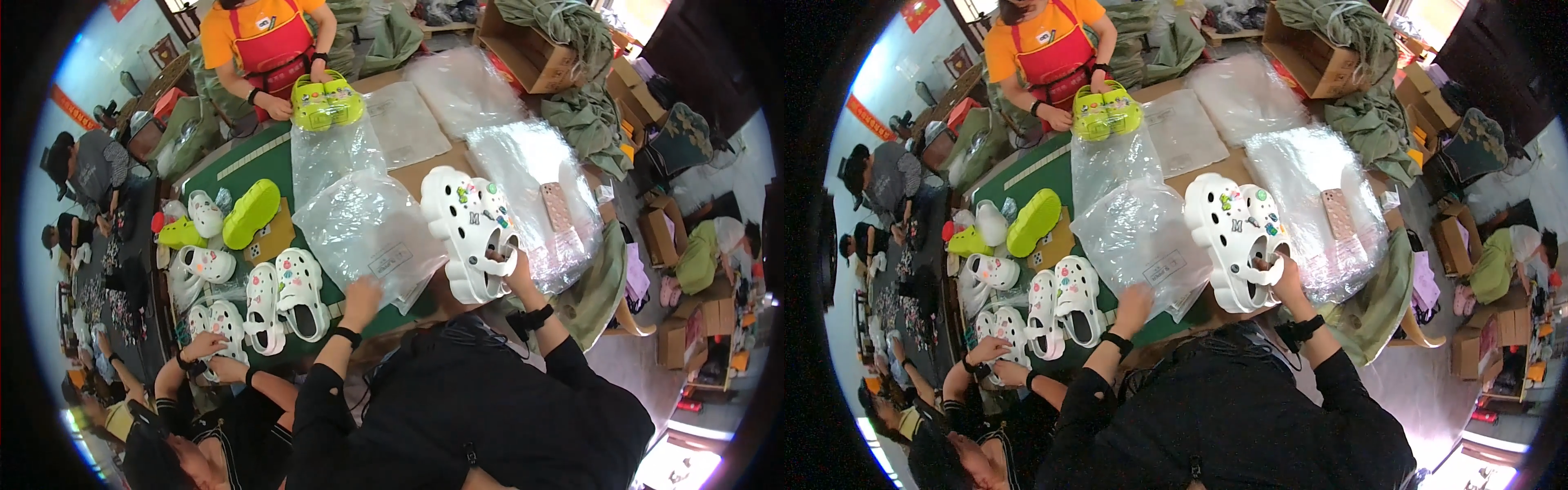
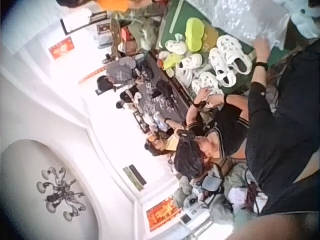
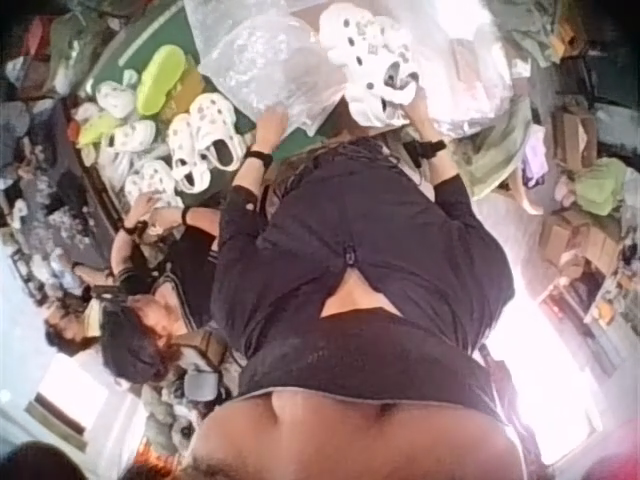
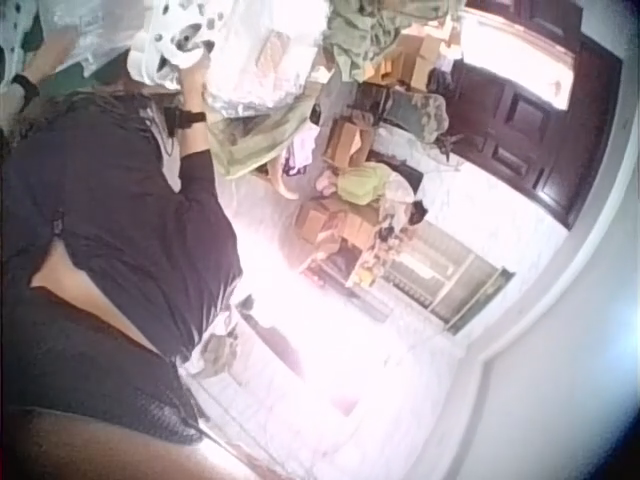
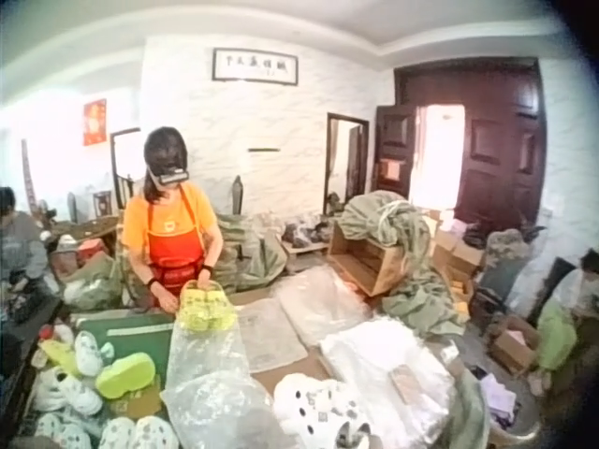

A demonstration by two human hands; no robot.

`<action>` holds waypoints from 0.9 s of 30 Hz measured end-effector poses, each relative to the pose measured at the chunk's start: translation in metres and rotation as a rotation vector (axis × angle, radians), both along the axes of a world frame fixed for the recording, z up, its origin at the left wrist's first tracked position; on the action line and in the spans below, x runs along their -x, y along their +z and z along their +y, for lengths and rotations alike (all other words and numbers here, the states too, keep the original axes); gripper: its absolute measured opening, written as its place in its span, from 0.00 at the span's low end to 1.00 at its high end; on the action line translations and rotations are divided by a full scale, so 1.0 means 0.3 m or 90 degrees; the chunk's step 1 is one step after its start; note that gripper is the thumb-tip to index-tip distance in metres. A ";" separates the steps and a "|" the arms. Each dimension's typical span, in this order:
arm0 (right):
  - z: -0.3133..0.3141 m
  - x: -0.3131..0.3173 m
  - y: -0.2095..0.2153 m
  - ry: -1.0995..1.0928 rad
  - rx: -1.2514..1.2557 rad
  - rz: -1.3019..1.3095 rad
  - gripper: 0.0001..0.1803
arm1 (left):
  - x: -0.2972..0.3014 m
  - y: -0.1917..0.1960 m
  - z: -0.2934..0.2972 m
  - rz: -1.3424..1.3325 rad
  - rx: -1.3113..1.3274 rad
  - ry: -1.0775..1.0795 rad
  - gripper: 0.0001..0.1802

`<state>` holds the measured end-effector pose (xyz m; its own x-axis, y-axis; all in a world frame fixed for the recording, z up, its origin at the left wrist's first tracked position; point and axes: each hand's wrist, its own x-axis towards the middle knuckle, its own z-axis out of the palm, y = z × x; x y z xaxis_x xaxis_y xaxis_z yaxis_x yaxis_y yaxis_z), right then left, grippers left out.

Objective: The recorder is bagging pairs of clogs and arranging them on a table in a shoe manufacturing facility.

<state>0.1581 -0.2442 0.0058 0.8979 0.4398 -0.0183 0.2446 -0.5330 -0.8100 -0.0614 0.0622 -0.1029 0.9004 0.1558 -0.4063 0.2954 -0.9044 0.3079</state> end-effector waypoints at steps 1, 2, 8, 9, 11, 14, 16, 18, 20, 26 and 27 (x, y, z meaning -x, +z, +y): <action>-0.005 0.002 -0.006 0.016 -0.023 -0.008 0.11 | 0.007 0.020 -0.062 -0.005 -0.038 -0.034 0.30; -0.014 0.002 -0.014 0.016 -0.024 -0.009 0.11 | 0.032 0.042 -0.124 -0.011 -0.077 -0.067 0.29; -0.006 -0.014 -0.039 0.291 -0.027 -0.050 0.09 | 0.083 -0.047 -0.153 -0.117 -0.183 -0.021 0.28; 0.014 0.000 -0.006 0.303 0.002 -0.003 0.08 | 0.067 -0.045 -0.155 -0.122 -0.173 0.002 0.24; 0.034 0.003 -0.010 0.360 0.022 -0.007 0.10 | 0.044 -0.063 -0.151 -0.094 -0.182 -0.011 0.21; 0.081 0.007 0.010 0.396 0.039 -0.048 0.15 | 0.033 -0.113 -0.133 -0.168 -0.204 -0.009 0.10; 0.089 -0.001 0.013 0.415 0.050 -0.071 0.17 | -0.002 -0.115 -0.119 -0.013 -0.047 0.135 0.21; 0.114 0.003 0.025 0.450 0.045 -0.091 0.18 | 0.011 -0.168 -0.078 -0.040 -0.017 0.162 0.22; 0.125 0.011 0.051 0.468 0.047 -0.094 0.17 | 0.011 -0.181 -0.057 -0.069 0.015 0.184 0.23; 0.078 0.013 0.047 0.410 -0.002 -0.088 0.10 | -0.082 -0.031 -0.055 -0.325 0.089 0.275 0.14; 0.081 0.017 0.043 0.402 -0.012 -0.098 0.11 | -0.080 -0.023 -0.046 -0.296 0.074 0.287 0.12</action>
<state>0.1529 -0.2198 0.0188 0.4581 0.8829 0.1031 0.6208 -0.2348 -0.7480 -0.0375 0.0482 -0.1098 0.8429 0.5374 -0.0274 0.4501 -0.6761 0.5834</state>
